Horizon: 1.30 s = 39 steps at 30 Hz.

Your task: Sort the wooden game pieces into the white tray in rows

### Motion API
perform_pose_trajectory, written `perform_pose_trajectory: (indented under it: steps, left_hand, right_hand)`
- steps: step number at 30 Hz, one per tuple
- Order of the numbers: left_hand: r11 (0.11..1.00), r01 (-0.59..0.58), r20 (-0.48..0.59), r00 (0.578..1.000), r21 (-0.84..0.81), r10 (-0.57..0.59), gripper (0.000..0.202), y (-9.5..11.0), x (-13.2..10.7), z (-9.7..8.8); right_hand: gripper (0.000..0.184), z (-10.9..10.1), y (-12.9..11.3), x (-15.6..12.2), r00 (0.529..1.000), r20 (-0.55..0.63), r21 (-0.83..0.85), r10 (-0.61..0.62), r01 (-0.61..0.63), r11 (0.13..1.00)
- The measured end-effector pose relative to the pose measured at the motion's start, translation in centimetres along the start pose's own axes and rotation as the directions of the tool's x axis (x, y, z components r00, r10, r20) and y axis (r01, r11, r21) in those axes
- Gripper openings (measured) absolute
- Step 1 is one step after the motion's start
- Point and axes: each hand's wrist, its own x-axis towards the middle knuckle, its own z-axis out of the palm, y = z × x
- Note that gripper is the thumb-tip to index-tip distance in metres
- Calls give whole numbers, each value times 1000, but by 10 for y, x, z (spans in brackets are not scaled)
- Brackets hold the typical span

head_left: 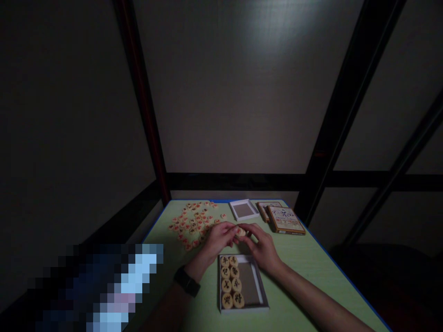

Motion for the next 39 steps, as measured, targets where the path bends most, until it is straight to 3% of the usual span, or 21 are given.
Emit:
perform_pose_trajectory:
  steps: [4, 12, 35, 39]
  left_hand:
    - [1000, -9, -1, 1000, 0, 9, 45, -2, 1, 2]
    - [999, -31, -30, 999, 24, 32, 41, -3, 4, 2]
    - [987, -37, -8, 999, 159, 39, 45, -1, 3, 0]
    - [980, -13, -96, 995, 200, 33, 43, 3, 6, -6]
  right_hand:
    - [25, 0, 0, 0, 999, -21, -45, -37, 36, 998]
    - [23, -7, -2, 2, 972, 34, -168, -234, 237, 957]
    - [17, -9, -2, 4, 963, 70, -244, -259, 268, 932]
    - [24, -20, -8, 4, 973, 127, -290, -196, 225, 930]
